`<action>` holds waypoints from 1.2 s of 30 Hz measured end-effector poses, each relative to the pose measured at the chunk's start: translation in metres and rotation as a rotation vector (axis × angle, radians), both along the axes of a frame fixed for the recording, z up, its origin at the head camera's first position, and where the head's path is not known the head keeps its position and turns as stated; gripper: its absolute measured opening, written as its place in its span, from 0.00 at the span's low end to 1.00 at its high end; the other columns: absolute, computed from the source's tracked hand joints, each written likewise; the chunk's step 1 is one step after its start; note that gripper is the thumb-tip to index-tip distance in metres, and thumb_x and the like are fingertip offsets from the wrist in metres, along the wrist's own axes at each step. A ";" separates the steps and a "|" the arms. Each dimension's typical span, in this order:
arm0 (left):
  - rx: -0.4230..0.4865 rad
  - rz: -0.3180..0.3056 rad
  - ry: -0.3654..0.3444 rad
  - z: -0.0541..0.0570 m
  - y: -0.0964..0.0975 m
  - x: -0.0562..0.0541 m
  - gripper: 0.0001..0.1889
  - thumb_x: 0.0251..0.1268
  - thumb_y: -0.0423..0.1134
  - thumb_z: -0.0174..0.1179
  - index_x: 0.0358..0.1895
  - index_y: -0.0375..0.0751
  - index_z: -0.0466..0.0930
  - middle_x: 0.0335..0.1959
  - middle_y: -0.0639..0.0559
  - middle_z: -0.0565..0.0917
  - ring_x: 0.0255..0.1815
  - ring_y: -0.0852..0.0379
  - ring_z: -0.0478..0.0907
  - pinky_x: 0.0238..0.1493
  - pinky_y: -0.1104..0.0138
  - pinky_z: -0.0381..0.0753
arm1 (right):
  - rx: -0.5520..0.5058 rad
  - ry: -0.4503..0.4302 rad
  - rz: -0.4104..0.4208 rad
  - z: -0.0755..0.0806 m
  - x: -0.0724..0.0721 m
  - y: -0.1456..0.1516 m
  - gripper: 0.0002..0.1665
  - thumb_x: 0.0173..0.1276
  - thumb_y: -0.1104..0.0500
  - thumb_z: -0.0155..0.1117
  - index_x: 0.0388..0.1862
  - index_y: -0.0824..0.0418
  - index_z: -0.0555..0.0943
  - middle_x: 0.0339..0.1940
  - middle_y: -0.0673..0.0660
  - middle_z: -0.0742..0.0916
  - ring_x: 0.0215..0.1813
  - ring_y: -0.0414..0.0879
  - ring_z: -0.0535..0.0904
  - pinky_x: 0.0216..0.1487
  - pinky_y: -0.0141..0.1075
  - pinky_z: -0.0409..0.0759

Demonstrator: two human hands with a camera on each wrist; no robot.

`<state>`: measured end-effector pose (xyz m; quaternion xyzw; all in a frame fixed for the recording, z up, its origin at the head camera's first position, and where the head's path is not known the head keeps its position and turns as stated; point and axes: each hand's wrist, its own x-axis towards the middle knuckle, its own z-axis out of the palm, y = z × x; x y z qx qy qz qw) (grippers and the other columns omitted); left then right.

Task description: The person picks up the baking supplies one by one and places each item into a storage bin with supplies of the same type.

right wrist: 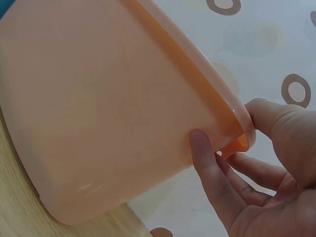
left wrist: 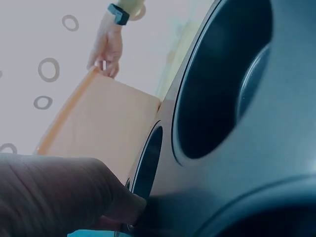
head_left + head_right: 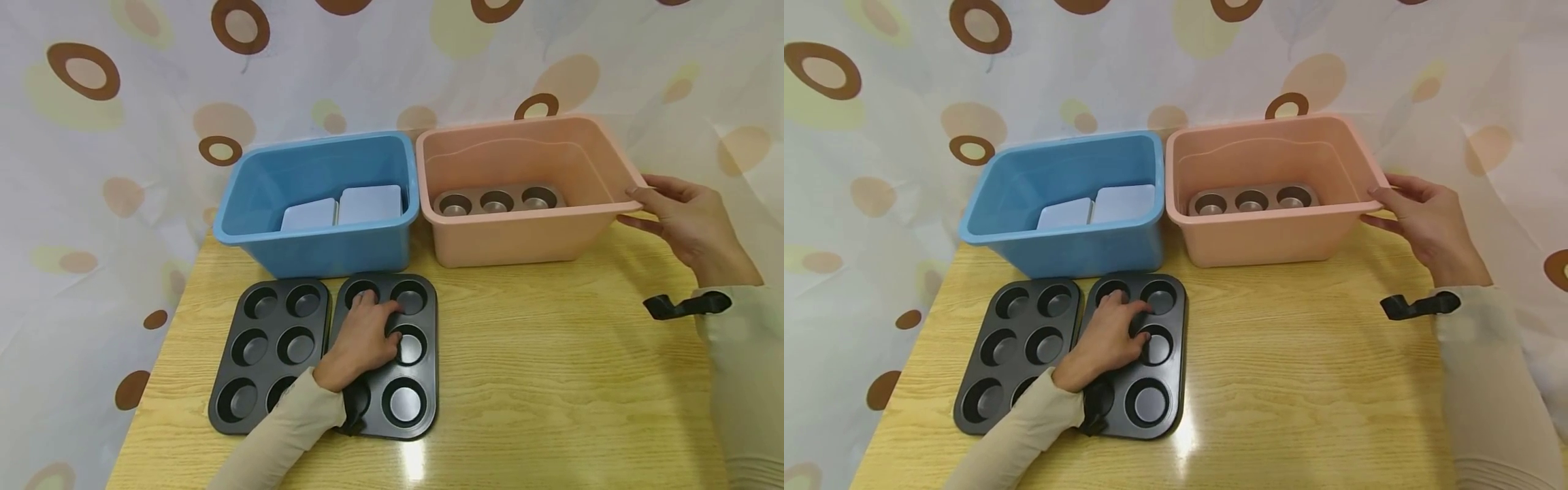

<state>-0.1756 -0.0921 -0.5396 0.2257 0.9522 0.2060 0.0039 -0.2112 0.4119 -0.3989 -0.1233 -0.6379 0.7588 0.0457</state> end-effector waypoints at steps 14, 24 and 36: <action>0.033 -0.031 0.024 0.033 -0.001 0.013 0.21 0.62 0.43 0.77 0.60 0.55 0.90 0.50 0.44 0.81 0.54 0.43 0.76 0.51 0.47 0.82 | 0.011 -0.005 0.003 0.001 0.000 -0.001 0.16 0.72 0.59 0.78 0.57 0.51 0.90 0.49 0.42 0.90 0.46 0.36 0.91 0.38 0.34 0.92; 0.026 -0.067 0.065 0.097 0.010 0.043 0.20 0.65 0.35 0.76 0.61 0.47 0.90 0.51 0.40 0.81 0.50 0.42 0.75 0.56 0.47 0.82 | 0.004 -0.015 0.005 0.000 -0.001 -0.003 0.16 0.72 0.59 0.77 0.58 0.50 0.90 0.49 0.42 0.90 0.46 0.36 0.91 0.38 0.34 0.92; 0.112 -0.109 0.126 0.116 0.017 0.052 0.22 0.68 0.36 0.76 0.63 0.52 0.89 0.59 0.40 0.81 0.55 0.43 0.75 0.55 0.47 0.84 | 0.037 -0.028 -0.016 0.000 -0.001 -0.003 0.17 0.71 0.57 0.79 0.57 0.48 0.89 0.47 0.40 0.90 0.44 0.35 0.91 0.37 0.33 0.91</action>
